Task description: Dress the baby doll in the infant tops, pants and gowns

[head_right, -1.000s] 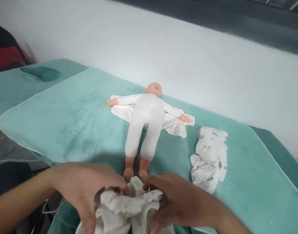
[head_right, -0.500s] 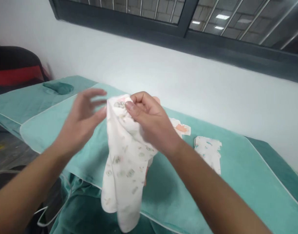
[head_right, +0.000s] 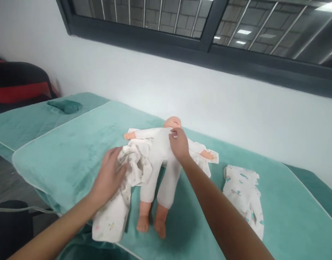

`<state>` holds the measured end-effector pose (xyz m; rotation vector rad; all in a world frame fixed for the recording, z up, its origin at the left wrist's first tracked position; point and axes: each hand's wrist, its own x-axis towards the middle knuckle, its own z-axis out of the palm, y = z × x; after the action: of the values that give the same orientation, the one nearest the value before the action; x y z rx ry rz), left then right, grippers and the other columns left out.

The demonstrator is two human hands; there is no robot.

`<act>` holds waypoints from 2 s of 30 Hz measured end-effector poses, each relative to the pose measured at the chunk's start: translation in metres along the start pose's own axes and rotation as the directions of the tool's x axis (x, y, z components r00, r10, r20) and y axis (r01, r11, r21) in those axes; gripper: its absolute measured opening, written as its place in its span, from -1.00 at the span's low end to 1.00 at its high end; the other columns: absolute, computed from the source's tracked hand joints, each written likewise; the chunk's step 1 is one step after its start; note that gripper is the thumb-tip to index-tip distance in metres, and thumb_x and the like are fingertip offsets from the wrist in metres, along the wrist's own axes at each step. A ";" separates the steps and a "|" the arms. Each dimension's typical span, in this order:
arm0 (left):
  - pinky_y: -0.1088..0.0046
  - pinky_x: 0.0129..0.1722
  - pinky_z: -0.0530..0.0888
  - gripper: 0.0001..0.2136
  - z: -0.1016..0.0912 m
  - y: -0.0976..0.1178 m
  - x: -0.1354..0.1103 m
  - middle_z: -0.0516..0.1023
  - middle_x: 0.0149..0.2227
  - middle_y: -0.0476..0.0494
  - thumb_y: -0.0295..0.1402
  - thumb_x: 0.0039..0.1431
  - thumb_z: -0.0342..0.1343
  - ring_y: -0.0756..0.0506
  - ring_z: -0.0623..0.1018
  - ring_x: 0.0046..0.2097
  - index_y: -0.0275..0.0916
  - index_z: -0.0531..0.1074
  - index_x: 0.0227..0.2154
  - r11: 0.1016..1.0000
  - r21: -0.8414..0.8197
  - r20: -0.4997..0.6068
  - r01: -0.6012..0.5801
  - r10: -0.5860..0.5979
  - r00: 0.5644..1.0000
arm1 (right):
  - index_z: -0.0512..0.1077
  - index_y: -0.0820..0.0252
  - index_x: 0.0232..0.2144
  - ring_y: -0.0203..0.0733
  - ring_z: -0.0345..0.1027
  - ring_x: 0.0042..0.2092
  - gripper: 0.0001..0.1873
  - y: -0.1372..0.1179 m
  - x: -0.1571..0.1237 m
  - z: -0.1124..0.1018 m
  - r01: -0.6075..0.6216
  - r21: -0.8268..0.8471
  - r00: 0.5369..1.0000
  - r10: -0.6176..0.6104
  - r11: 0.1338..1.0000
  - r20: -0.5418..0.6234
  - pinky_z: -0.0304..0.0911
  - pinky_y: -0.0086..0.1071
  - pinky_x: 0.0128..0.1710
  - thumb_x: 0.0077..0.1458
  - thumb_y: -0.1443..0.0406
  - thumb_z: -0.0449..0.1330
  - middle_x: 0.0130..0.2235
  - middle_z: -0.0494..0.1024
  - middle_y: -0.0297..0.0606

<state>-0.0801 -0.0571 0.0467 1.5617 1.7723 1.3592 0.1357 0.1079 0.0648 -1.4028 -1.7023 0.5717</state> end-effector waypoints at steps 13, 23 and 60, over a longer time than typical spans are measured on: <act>0.27 -0.02 0.53 -0.32 0.080 0.024 0.073 0.54 0.04 -0.33 0.09 -0.03 0.19 -0.29 0.54 0.06 -0.22 0.37 0.10 0.670 -0.346 0.781 0.656 -0.181 0.597 | 0.37 0.23 0.13 0.11 0.39 0.09 -0.27 0.062 0.086 -0.031 -0.221 -0.122 0.871 0.252 0.968 0.422 0.29 -0.15 0.08 0.08 -0.14 0.14 0.12 0.47 0.02; 0.15 -0.17 0.60 -0.39 0.016 0.020 0.137 0.62 -0.10 -0.32 0.05 0.00 0.19 -0.27 0.64 -0.17 -0.25 0.43 0.04 0.637 -0.493 0.679 0.593 -0.144 0.720 | 0.56 0.24 -0.15 0.14 0.50 -0.09 -0.48 0.000 0.144 -0.007 -0.223 0.114 0.705 0.080 0.968 0.705 0.44 -0.13 -0.12 0.06 -0.06 0.22 -0.12 0.62 0.01; 0.05 0.15 0.28 -0.88 0.009 0.003 0.063 0.41 0.11 -0.31 -0.41 0.14 0.13 -0.28 0.35 0.18 -0.24 0.44 -0.24 0.599 0.324 0.672 -0.732 0.399 0.624 | 0.32 0.08 -0.43 -0.19 0.27 -0.49 -0.68 -0.026 -0.055 -0.060 0.639 -0.568 0.715 -0.128 0.518 0.688 -0.08 -0.34 -0.48 0.29 0.13 -0.07 -0.44 0.46 -0.28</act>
<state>-0.0892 0.0043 0.0631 2.7436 1.3726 0.4244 0.1713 0.0390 0.1005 -1.3349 -2.9439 -0.1233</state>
